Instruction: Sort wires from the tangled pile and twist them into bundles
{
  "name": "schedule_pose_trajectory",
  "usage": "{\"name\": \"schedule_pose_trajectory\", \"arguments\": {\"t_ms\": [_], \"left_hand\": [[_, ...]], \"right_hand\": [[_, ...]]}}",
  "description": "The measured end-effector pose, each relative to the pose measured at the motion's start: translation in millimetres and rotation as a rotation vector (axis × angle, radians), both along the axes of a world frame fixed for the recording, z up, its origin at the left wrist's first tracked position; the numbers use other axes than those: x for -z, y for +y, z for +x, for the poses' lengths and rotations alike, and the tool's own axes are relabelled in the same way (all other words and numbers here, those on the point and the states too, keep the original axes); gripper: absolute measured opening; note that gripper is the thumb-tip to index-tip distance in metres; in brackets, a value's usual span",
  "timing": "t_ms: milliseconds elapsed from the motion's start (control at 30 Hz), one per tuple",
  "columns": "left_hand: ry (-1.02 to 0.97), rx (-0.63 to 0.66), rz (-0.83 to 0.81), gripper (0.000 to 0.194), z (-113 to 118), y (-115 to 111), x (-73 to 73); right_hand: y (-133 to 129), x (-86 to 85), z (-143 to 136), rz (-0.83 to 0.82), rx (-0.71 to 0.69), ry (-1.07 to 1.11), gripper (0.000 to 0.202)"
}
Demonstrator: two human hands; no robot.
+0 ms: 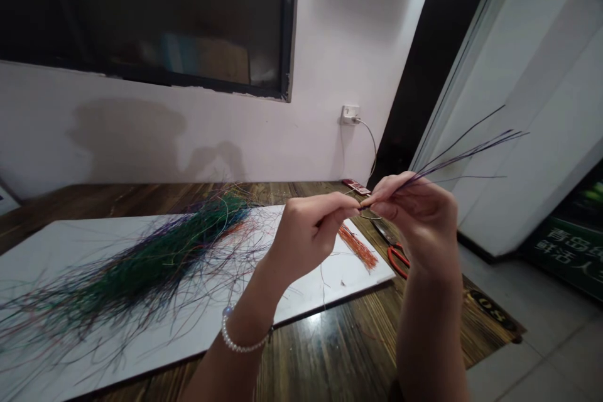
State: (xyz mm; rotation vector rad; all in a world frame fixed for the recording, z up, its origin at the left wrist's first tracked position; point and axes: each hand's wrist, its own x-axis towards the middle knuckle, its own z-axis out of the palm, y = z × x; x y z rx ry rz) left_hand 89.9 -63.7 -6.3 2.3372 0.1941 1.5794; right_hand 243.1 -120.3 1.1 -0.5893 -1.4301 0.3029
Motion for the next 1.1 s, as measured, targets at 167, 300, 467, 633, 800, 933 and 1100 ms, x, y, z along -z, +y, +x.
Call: {"name": "schedule_pose_trajectory", "arguments": {"t_ms": [167,300,467,633,800,933,1100], "left_hand": [[0.084,-0.045,-0.142,0.014,-1,-6,-3.5],[0.110,-0.038,-0.226,0.018,2,-6,-1.8],[0.061,-0.018,-0.267,0.018,5,-7,-0.2],[0.012,-0.012,-0.265,0.016,7,-6,-0.4],[-0.026,0.000,-0.218,0.009,6,-5,-0.9],[-0.025,-0.014,-0.155,0.010,6,-6,-0.4],[-0.020,-0.028,-0.088,0.012,10,-6,2.1]], "right_hand": [[7,1.1,-2,-0.066,-0.060,0.039,0.012],[11,0.9,-2,-0.070,-0.028,0.086,0.009],[16,2.4,-5,-0.025,-0.003,0.105,0.006],[20,5.2,-6,0.015,0.074,0.091,0.003],[19,5.0,-9,0.061,0.126,0.106,0.006],[18,5.0,-12,0.088,0.192,0.122,0.008],[16,5.3,-12,0.061,0.242,0.107,0.010]]}}
